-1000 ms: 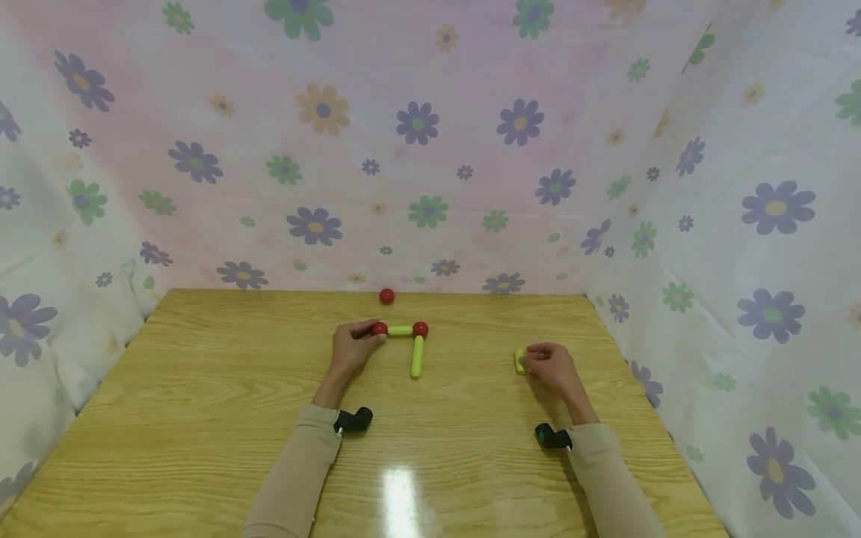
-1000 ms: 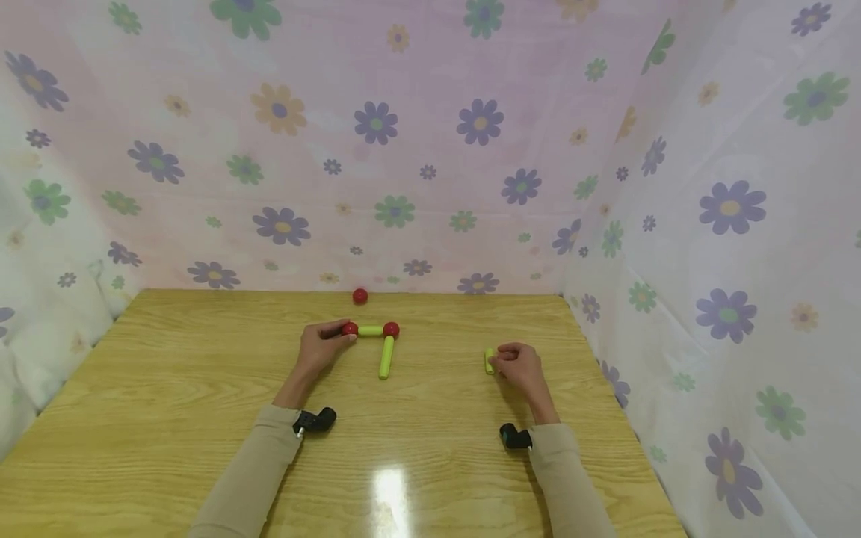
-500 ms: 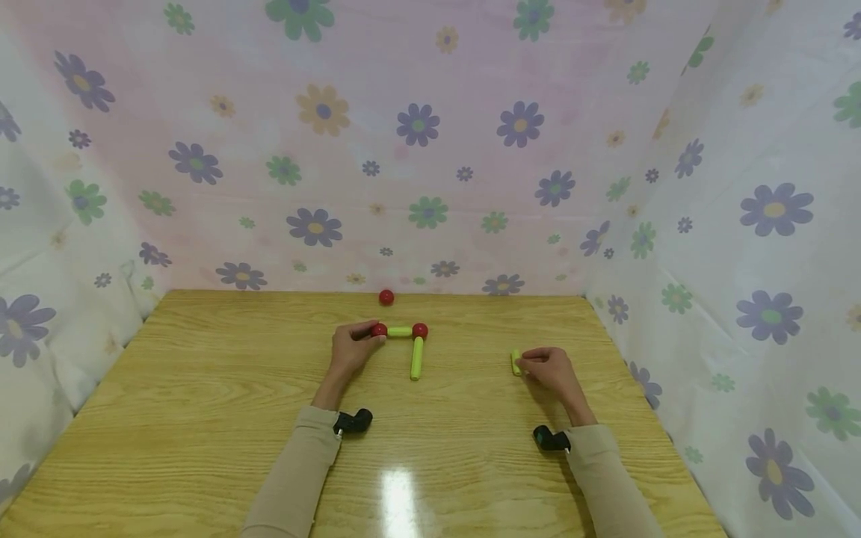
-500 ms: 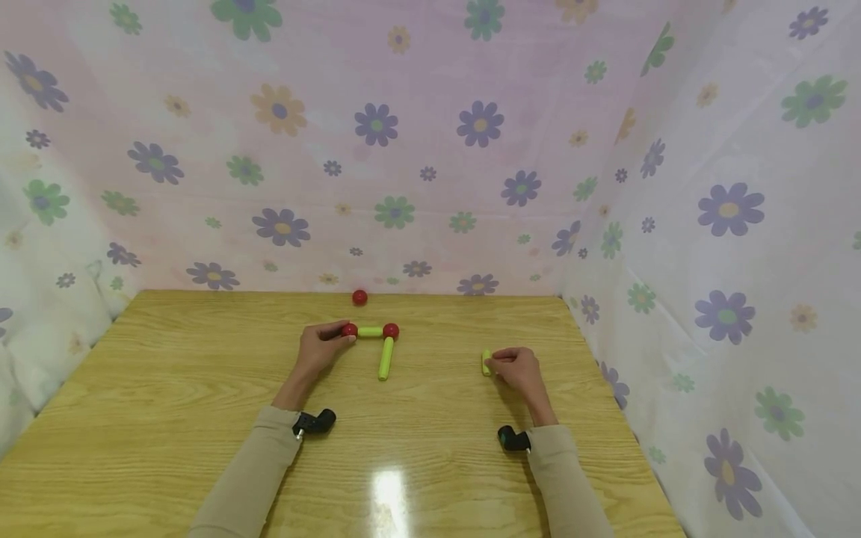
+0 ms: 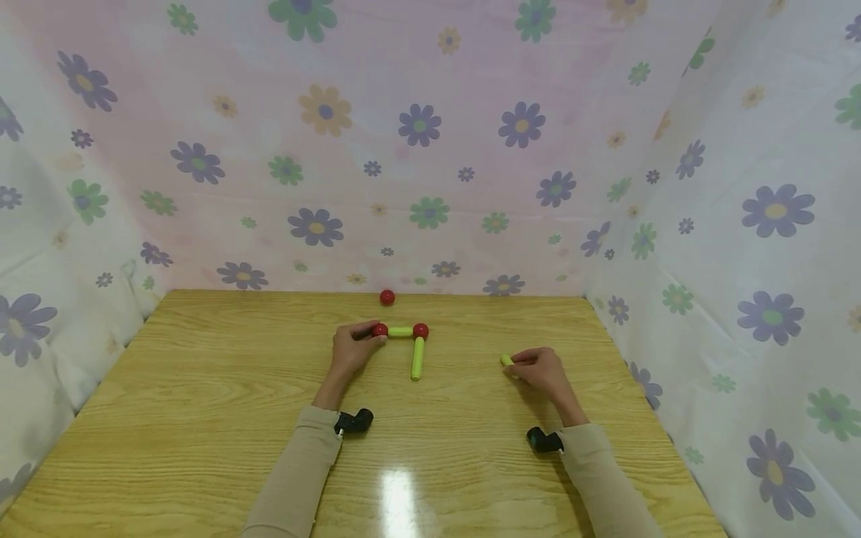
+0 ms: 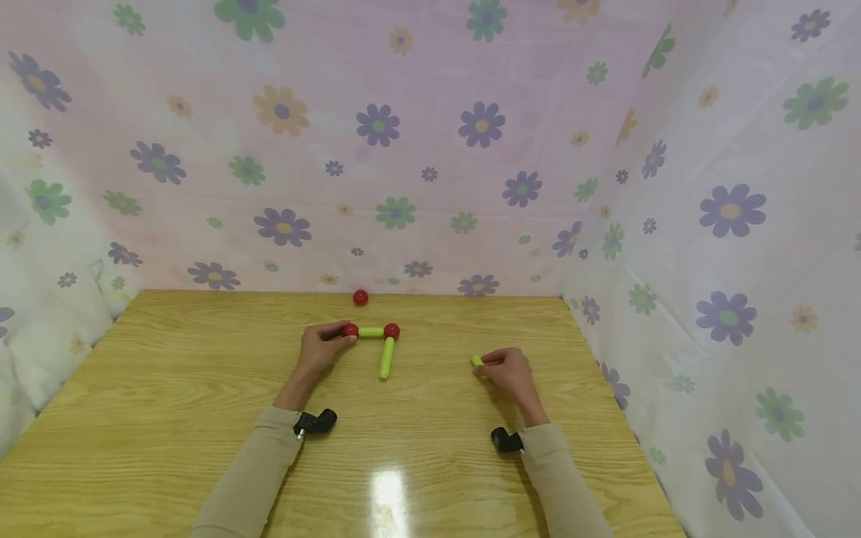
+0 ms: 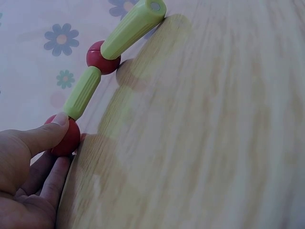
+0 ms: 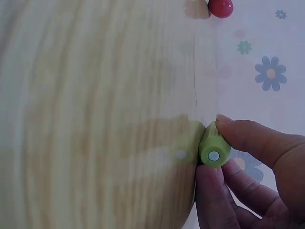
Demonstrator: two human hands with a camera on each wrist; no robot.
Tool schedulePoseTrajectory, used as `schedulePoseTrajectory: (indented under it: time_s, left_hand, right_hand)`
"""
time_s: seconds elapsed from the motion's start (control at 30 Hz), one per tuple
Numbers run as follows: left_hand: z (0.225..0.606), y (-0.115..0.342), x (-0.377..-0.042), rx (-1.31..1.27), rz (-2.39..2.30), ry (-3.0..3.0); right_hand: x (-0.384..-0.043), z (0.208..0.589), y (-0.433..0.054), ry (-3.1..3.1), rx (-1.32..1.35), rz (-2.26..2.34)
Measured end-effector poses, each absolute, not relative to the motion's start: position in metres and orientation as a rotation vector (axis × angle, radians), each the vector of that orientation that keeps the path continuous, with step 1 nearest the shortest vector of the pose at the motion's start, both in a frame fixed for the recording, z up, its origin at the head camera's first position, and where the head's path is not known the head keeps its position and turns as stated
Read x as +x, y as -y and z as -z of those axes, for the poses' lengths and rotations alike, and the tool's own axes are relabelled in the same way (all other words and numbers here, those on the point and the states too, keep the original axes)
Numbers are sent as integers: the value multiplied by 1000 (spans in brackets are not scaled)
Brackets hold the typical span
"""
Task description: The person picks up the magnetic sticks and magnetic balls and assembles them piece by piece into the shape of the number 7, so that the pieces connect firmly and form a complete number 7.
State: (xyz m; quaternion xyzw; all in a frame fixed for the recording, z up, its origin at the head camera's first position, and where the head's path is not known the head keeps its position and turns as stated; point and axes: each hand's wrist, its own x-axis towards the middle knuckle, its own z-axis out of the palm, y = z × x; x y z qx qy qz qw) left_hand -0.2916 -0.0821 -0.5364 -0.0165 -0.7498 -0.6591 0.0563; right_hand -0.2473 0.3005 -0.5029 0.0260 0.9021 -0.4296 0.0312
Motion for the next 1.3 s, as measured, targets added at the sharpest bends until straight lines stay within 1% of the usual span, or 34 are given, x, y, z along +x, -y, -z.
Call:
schedulePoseTrajectory:
  time_s: [0.4,0.77,1.13,1.3]
  left_hand:
    - [536,81,-291,-55,1979,2279]
    - [534,81,-290,-46,1956,2298]
    - [534,81,-290,-45,1963,2291]
    - [534,82,-290,-51,1953,2294]
  right_hand:
    - [-240,499,-275,-2778,79,1217]
    - [-224,497,-236,-2734,-85,1228]
    - [-208,499,-195,-2342,-214,1401]
    - [-206,504,-184,-2133,-209,1496]
